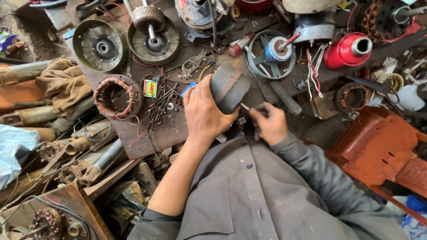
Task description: The person lubricates the internal components of electric motor stators and rotors using a red oil can. They then insert metal shafts into the components and rotate them to distribute the lubricant. The person handles multiple motor parts on a cluttered workbench.
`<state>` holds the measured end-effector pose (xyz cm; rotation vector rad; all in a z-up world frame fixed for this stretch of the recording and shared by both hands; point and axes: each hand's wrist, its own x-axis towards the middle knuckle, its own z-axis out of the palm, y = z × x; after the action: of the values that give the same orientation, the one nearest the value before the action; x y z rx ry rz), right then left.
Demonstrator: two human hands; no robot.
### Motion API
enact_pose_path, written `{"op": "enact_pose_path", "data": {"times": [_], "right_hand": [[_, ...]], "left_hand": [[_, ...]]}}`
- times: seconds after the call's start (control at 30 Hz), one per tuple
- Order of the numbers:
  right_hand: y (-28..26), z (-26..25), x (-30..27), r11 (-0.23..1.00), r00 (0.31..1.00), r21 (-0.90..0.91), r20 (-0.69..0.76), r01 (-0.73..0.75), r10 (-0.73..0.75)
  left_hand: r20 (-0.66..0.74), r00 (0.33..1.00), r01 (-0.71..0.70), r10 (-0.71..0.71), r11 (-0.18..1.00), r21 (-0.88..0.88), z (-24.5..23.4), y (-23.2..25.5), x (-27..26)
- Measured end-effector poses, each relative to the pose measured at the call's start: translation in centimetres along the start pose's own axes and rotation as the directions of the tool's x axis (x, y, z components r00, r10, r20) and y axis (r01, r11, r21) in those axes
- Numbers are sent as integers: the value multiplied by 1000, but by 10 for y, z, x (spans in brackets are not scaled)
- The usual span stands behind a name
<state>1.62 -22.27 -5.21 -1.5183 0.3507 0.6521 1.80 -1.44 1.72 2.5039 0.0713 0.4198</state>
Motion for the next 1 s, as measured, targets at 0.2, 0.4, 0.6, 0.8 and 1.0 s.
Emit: {"op": "enact_pose_path", "data": {"times": [0.2,0.4,0.6,0.8,1.0], "right_hand": [[4,-16,29,940,948,144,122,-309,293],[-2,-7,-3,357,588,-644,183,677,-788],[0,-10,4,117,462,-677,354,727,-813],[39,-21,21,999,985,30,172,28,-33],[-14,-3,-10,792,927,-492,98,361,-362]], "left_hand": [[15,1000,21,-20,999,-29,0,-2,-2],[-7,1000,3,-3,999,-34,0,-2,-2],[-8,1000,19,-19,999,-33,1,-2,-2],[-29,1000,-2,1,999,-46,2,-4,-3],[-7,998,58,-59,989,-134,-5,-6,5]]}}
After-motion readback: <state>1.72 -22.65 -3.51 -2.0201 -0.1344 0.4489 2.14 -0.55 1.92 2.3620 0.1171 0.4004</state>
